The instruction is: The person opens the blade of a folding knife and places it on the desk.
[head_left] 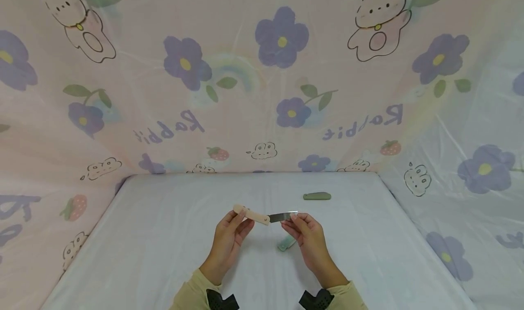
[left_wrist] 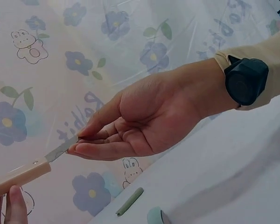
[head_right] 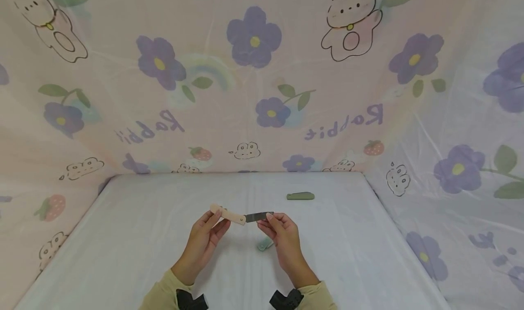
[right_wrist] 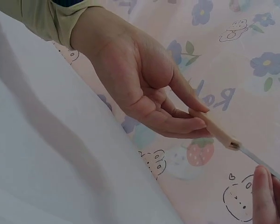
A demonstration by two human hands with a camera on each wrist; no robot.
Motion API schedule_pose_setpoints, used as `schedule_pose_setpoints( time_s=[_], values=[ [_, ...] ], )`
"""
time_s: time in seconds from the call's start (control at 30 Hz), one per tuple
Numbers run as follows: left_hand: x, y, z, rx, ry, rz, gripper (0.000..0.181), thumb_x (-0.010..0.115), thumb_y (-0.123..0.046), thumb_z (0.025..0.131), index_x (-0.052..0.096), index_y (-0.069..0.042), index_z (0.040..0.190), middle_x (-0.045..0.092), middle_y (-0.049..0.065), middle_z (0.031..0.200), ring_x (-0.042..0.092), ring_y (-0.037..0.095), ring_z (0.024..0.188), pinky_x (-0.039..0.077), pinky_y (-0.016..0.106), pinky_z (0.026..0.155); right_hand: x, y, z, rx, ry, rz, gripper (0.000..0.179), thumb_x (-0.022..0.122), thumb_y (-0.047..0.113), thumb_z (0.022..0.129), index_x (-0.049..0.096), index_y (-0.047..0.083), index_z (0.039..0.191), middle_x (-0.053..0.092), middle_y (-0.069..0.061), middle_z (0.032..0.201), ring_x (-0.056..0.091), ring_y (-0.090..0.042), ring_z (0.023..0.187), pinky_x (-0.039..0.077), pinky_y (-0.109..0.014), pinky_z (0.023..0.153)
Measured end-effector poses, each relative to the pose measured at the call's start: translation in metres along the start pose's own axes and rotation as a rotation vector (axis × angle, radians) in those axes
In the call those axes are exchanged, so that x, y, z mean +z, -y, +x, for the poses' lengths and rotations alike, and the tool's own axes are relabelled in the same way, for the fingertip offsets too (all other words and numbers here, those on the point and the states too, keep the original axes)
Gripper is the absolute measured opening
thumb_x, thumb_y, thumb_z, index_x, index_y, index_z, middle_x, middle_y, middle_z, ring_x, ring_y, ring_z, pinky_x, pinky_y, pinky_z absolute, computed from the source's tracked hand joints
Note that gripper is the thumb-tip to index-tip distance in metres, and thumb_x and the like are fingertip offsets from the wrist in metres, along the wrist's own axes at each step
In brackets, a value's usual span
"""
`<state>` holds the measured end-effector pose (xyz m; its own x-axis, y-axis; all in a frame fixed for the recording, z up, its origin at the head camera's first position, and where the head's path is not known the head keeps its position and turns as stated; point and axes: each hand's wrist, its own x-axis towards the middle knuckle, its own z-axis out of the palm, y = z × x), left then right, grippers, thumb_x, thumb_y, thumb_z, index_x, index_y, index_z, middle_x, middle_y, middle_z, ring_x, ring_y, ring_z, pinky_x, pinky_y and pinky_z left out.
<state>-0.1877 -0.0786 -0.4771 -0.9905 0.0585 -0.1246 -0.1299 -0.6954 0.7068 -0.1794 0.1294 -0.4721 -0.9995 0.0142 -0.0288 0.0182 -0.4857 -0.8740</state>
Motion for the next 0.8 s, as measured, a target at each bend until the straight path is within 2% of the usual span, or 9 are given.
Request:
schedule_pose_setpoints(
  time_s=[0.1,0.37,0.63,0.8],
  values=[
    [0.003,0.0,0.0,0.007,-0.024,-0.031,0.031,0.061,-0.01,0.091,0.05,0.002,0.118,0.058,0.011,0.104,0.061,0.02,0.094,0.047,0.036,0.091,0.001,0.0,-0.001,-0.003,0.002,0.014,0.021,0.06,0.009,0.091,0.05,-0.006,0.099,0.061,-0.014,0.092,0.066,-0.022,0.086,0.05,-0.038,0.085],
    [0.006,0.0,0.001,0.006,-0.063,-0.063,0.025,0.059,-0.009,0.091,0.052,0.001,0.114,0.057,0.01,0.104,0.062,0.021,0.094,0.046,0.035,0.092,0.003,-0.004,-0.002,0.015,-0.016,0.037,0.019,0.058,0.011,0.092,0.049,-0.004,0.101,0.062,-0.014,0.095,0.066,-0.022,0.088,0.05,-0.037,0.086],
    [0.006,0.0,0.001,0.01,-0.096,-0.093,0.026,0.06,-0.008,0.091,0.051,0.002,0.113,0.055,0.012,0.106,0.062,0.023,0.095,0.046,0.034,0.092,0.008,-0.008,-0.003,-0.013,-0.037,0.047,0.022,0.058,0.011,0.092,0.047,-0.005,0.101,0.061,-0.018,0.096,0.066,-0.023,0.088,0.05,-0.037,0.086],
    [0.007,0.001,0.0,0.011,-0.103,-0.11,0.033,0.058,-0.007,0.092,0.045,0.006,0.12,0.054,0.012,0.108,0.061,0.023,0.097,0.046,0.034,0.092,0.011,-0.01,-0.005,-0.004,-0.066,0.068,0.022,0.058,0.01,0.092,0.047,-0.006,0.102,0.06,-0.021,0.099,0.066,-0.023,0.088,0.05,-0.037,0.086]
  ],
)
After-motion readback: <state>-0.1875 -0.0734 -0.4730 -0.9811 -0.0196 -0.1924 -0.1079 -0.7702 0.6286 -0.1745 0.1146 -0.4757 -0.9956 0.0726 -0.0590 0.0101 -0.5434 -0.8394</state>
